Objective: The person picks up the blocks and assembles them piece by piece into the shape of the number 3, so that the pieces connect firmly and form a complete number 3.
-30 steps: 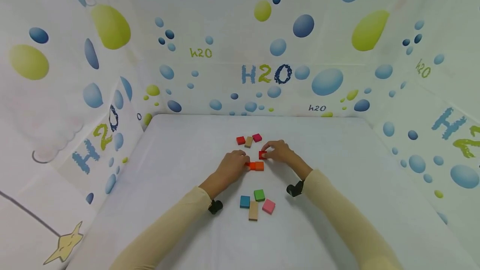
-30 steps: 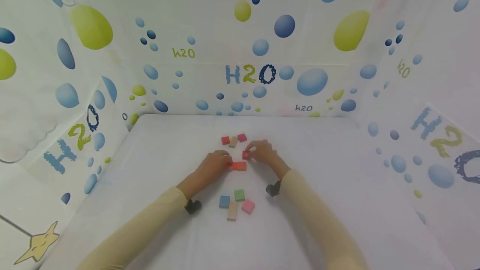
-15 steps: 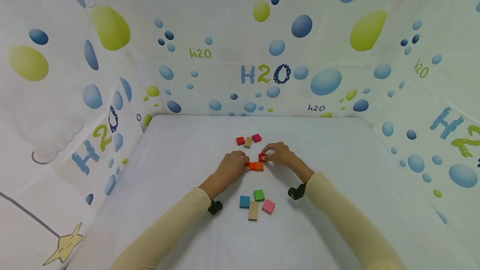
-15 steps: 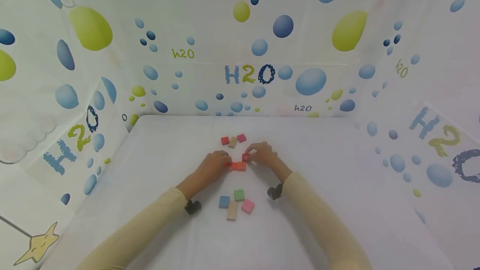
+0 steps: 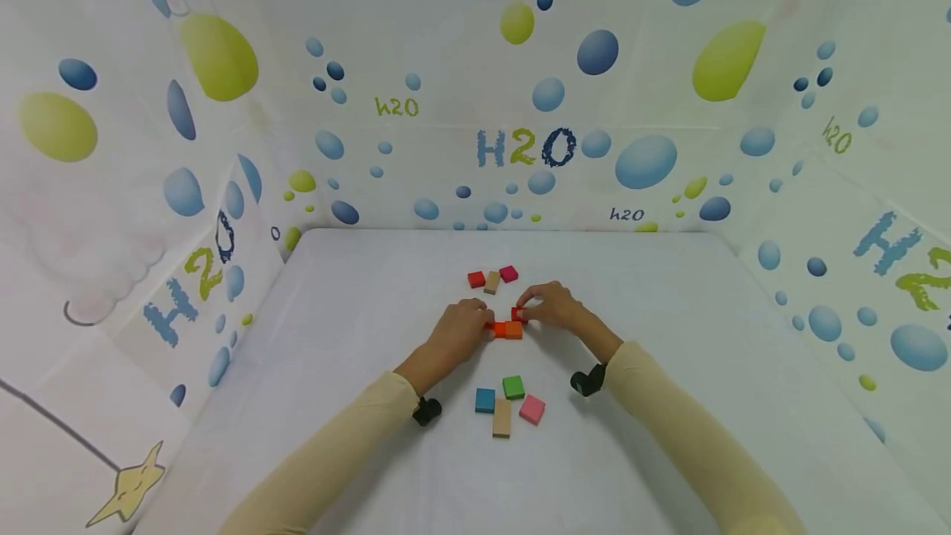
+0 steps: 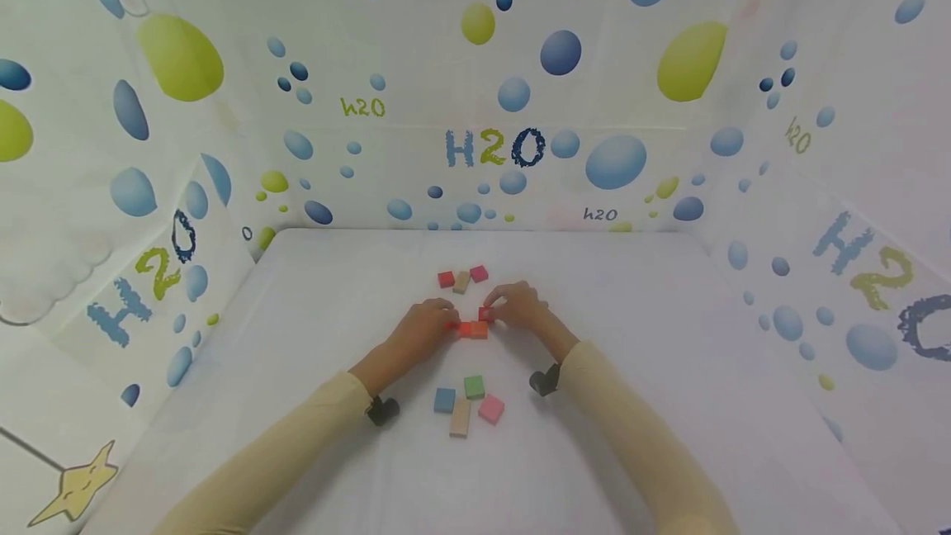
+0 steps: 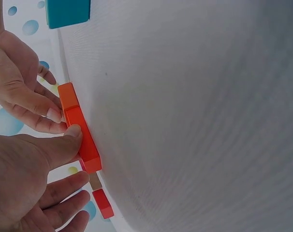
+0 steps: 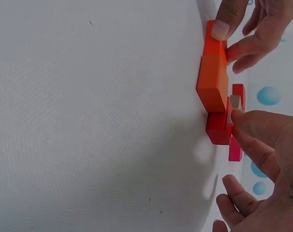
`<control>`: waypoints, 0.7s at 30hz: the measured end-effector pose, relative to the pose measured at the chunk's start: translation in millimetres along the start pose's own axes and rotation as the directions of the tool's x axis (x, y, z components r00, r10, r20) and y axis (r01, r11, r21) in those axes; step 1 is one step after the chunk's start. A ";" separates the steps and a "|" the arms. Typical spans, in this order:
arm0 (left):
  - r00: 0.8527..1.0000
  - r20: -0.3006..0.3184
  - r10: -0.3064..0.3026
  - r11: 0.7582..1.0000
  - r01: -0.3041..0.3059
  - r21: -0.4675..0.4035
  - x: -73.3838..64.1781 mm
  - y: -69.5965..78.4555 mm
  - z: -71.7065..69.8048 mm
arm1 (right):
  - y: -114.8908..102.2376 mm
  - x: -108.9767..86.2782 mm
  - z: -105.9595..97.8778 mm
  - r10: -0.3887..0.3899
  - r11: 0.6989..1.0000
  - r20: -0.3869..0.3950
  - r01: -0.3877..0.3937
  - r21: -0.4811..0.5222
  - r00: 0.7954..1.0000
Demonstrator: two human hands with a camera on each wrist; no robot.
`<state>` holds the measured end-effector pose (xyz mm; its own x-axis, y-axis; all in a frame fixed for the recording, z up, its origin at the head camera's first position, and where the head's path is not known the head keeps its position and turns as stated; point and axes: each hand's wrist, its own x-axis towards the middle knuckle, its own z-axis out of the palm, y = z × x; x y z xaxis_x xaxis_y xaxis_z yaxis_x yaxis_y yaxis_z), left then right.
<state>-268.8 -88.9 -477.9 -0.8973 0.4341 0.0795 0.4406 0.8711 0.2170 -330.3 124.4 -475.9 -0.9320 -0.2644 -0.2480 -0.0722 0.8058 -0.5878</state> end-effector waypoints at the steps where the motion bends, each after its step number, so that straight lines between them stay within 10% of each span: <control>1: 1.000 -0.003 0.002 1.000 -0.002 -0.001 -0.1 0.1 -0.1 | -0.1 0.4 -0.1 -0.003 1.000 0.001 0.003 0.000 1.000; 21: 1.000 -0.008 0.002 1.000 -0.002 -0.022 -2.9 1.8 -2.9 | -2.8 1.5 0.8 -0.023 1.000 -0.023 0.023 -0.005 0.999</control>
<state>-265.5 -89.2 -475.0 -0.8965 0.4343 0.0877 0.4422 0.8646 0.2386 -331.2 121.3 -475.2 -0.9378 -0.2712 -0.2168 -0.0958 0.8021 -0.5894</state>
